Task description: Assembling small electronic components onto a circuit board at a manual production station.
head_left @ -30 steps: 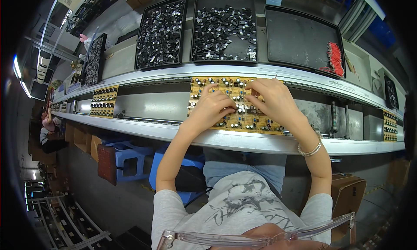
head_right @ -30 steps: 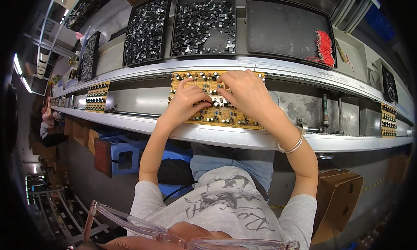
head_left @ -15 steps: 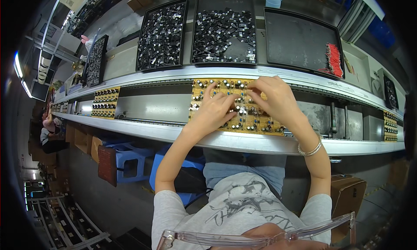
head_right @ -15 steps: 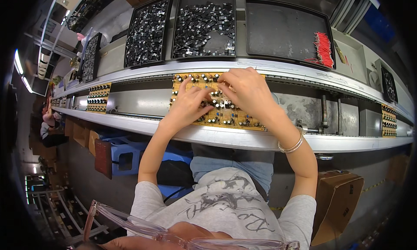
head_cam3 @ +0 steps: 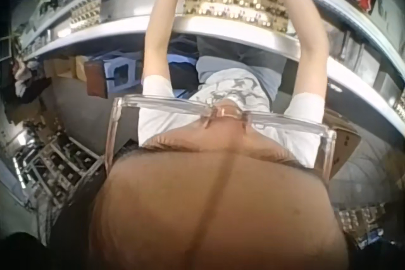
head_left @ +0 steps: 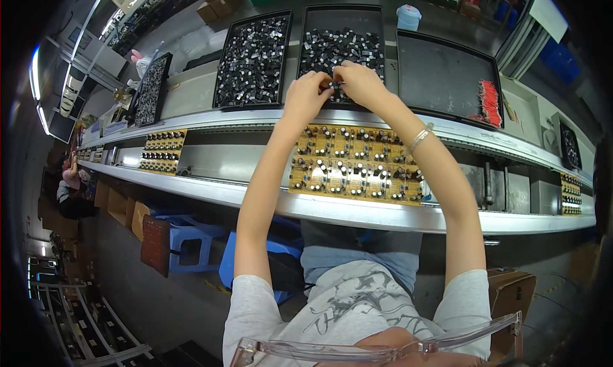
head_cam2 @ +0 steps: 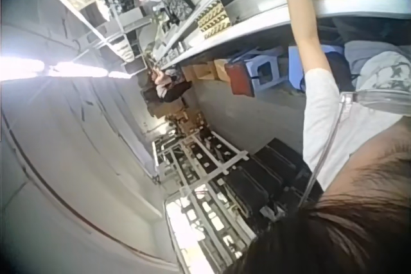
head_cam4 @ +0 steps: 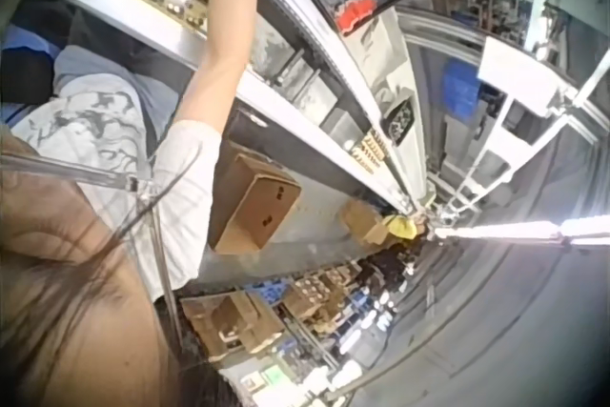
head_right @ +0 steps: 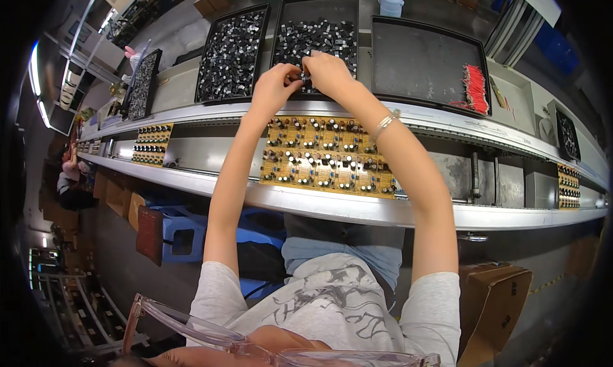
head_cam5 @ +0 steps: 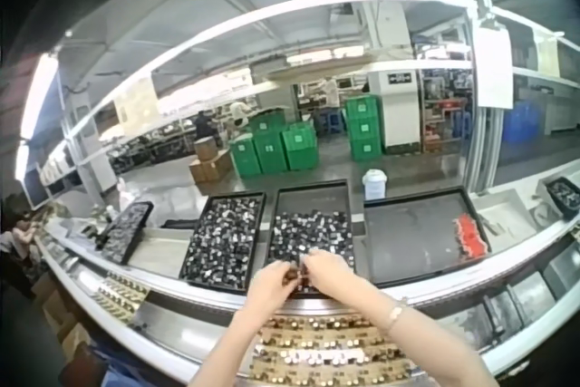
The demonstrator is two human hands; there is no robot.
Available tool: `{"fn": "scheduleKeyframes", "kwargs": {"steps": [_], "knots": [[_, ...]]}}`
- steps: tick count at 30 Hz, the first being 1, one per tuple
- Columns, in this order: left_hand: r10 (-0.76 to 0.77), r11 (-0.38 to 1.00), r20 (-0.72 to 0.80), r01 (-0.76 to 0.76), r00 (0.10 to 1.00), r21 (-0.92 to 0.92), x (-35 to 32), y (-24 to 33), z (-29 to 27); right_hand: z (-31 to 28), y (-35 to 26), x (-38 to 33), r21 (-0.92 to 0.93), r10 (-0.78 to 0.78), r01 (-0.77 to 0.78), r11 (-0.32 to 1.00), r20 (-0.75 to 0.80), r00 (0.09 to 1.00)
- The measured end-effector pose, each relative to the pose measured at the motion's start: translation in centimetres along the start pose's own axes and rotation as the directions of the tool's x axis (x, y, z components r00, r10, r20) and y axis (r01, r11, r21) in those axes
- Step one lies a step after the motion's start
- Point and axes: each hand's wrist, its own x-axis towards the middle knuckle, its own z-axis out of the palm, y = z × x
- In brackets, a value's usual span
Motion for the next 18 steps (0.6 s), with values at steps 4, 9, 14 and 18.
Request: {"fn": "scheduleKeyframes", "kwargs": {"steps": [4, 9, 14, 18], "knots": [[0.024, 0.97, -0.003, -0.022, 1.0, 0.241, 0.4, -0.4, 1.6, 1.7, 0.1, 0.6, -0.096, -0.024, 0.017, 0.995, -0.074, 0.997], [-0.009, 0.968, 0.013, 0.005, 1.0, 0.253, 0.9, -0.5, 2.4, 1.0, 1.2, -0.4, -0.139, 0.003, -0.009, 0.99, -0.042, 0.999], [0.056, 0.987, 0.032, -0.06, 0.998, 0.152, 0.4, -0.3, 2.3, -1.3, 1.2, -2.8, 0.147, 0.116, -0.108, 0.983, -0.045, 0.992], [0.108, 0.992, -0.049, -0.105, 0.993, 0.066, 0.3, 0.6, 2.4, -2.3, 1.1, -4.2, 0.308, 0.22, -0.195, 0.931, -0.048, 0.974]]}}
